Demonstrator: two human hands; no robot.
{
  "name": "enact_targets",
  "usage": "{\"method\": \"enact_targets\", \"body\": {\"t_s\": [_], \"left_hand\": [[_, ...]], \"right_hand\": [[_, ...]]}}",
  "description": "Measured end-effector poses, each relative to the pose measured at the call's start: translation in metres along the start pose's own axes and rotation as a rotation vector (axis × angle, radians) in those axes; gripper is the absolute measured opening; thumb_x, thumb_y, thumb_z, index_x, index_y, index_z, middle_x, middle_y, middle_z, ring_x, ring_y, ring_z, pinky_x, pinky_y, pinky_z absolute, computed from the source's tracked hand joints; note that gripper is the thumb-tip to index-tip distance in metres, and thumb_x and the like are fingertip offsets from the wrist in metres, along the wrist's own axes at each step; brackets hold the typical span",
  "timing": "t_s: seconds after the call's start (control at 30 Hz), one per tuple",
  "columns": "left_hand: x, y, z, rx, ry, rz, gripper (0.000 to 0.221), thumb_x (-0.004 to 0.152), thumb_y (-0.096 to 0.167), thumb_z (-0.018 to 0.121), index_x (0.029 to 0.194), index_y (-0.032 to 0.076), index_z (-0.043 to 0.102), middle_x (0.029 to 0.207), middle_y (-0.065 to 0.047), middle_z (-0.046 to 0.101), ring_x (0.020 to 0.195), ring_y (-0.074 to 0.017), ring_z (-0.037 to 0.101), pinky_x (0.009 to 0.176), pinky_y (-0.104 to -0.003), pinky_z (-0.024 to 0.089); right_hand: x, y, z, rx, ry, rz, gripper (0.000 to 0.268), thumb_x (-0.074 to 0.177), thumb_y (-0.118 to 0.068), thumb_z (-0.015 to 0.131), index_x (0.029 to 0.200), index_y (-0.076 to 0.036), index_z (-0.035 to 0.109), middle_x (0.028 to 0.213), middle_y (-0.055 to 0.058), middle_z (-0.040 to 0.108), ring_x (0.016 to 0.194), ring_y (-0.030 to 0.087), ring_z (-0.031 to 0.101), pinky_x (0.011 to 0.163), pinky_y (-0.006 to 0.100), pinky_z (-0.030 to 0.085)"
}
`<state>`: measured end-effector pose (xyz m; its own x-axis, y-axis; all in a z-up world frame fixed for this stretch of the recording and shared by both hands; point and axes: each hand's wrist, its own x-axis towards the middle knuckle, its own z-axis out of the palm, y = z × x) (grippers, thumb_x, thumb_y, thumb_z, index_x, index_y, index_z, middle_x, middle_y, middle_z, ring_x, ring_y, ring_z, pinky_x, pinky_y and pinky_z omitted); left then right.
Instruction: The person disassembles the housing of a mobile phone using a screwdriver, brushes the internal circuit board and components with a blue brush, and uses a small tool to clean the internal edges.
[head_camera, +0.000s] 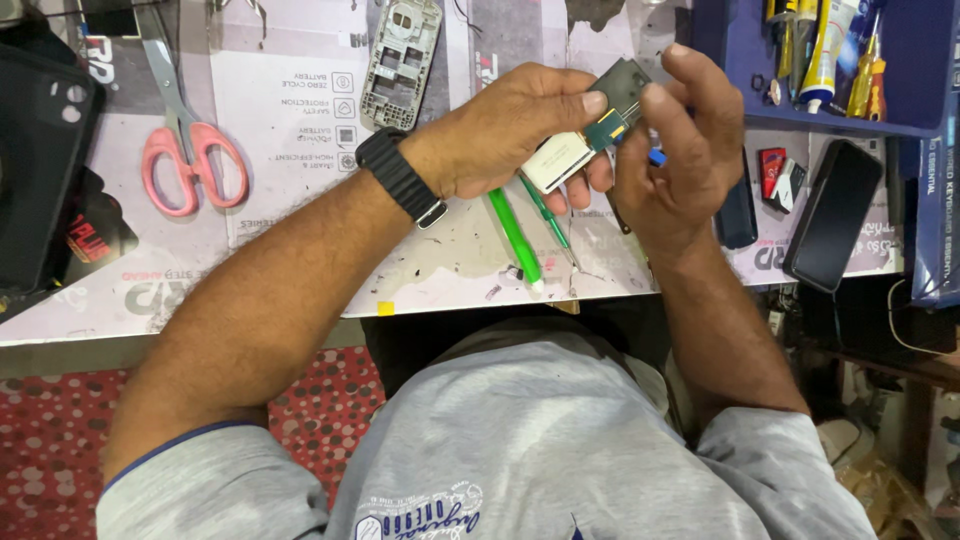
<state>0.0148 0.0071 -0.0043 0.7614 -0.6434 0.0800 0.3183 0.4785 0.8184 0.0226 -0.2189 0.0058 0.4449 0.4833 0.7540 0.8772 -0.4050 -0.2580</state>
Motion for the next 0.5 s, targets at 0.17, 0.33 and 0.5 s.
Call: {"method": "enact_targets", "body": {"t_s": [0.17,0.33,0.5], "left_hand": [[0.002,-0.003,-0.003,-0.051,0.080,0.061,0.042,0.108,0.036,0.052,0.127,-0.001,0.059,0.094,-0.016,0.075,0.075,-0.0196,0.075,0.065,-0.033,0.067],[0.006,-0.005,-0.008,-0.165,0.129,0.093,0.063,0.108,0.054,0.041,0.125,-0.004,0.061,0.095,-0.016,0.075,0.079,-0.0209,0.075,0.071,-0.037,0.067],[0.010,-0.013,-0.013,-0.155,0.159,0.162,0.070,0.104,0.064,0.035,0.122,0.001,0.060,0.104,-0.013,0.072,0.092,-0.0195,0.074,0.079,-0.036,0.066]], "right_hand": [[0.002,-0.001,-0.001,0.201,0.080,0.089,0.058,0.100,0.022,0.059,0.147,-0.009,0.048,0.152,0.015,0.051,0.114,0.018,0.063,0.090,0.031,0.061],[0.018,-0.022,-0.006,0.347,0.154,0.252,0.064,0.092,0.014,0.072,0.143,-0.003,0.036,0.142,0.017,0.053,0.120,0.023,0.059,0.092,0.031,0.057],[0.029,-0.041,-0.016,0.019,-0.139,0.033,0.054,0.088,0.001,0.092,0.129,-0.003,0.057,0.124,0.011,0.068,0.109,0.024,0.064,0.090,0.038,0.047]]}}
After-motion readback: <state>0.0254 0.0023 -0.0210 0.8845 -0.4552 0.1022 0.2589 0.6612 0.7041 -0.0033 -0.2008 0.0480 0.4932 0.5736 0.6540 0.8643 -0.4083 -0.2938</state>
